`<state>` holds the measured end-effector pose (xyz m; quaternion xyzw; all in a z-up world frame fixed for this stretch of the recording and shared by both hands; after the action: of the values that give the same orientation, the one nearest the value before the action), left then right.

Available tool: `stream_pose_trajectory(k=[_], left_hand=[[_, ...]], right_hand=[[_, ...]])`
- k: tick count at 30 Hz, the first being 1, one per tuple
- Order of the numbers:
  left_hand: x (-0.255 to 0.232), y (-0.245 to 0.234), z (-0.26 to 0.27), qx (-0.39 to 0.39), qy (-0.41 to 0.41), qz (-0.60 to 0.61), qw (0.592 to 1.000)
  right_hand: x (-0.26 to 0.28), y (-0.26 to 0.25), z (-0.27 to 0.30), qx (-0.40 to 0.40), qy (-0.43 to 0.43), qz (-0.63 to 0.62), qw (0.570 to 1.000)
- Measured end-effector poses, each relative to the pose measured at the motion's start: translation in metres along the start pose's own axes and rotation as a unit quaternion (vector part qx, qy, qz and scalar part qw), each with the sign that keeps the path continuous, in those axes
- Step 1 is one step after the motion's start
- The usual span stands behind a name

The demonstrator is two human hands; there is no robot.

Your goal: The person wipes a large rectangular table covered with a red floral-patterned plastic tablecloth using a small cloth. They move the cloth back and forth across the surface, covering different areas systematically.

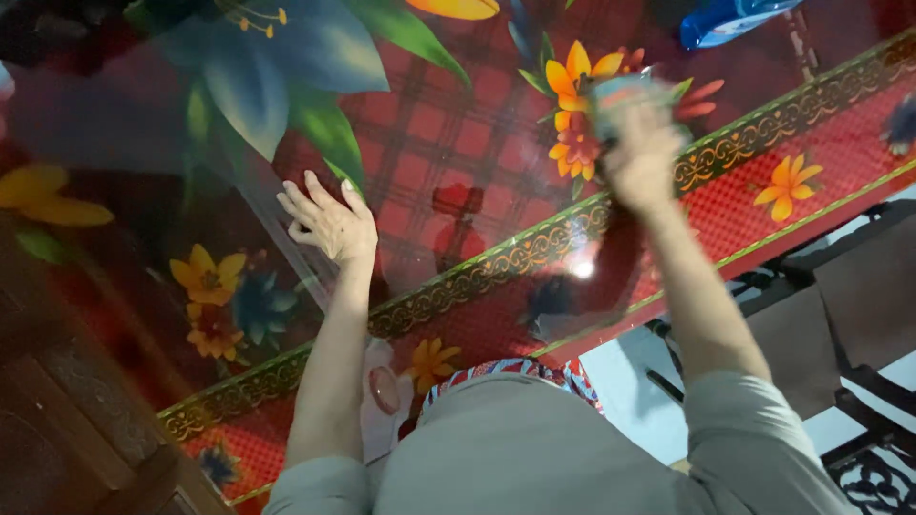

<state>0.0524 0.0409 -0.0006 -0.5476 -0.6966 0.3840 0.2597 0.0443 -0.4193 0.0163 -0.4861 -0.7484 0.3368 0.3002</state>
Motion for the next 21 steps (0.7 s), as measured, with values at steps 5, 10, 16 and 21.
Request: stream_pose_trajectory(k=[5,10,16,21], left_hand=[[0.000,-0.001,-0.001,-0.011,-0.030,-0.003,0.999],[0.004,0.005,-0.001,0.019,-0.050,0.007,0.999],[0.021,0.013,0.009,-0.016,-0.079,0.139,0.987],[0.014,-0.043,0.050,-0.033,-0.135,0.293,0.946]], right_hand=[[-0.146,0.001,0.074,-0.018,0.347,0.173,0.922],[-0.071,0.051,0.083,-0.002,0.487,0.305,0.819],[0.146,0.054,0.016,0.015,0.358,0.131,0.924],[0.245,0.091,0.011,0.056,0.276,-0.101,0.954]])
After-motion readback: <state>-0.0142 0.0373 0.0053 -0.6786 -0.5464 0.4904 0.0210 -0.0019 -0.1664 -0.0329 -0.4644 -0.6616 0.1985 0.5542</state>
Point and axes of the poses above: each hand's wrist, its own z-axis away from the middle knuckle, its own y-axis out of the palm, x = y × z, the point moved 7 cm from there along -z, towards the middle knuckle, and after that the axes turned 11 degrees about -x, right-handed, at the moved point
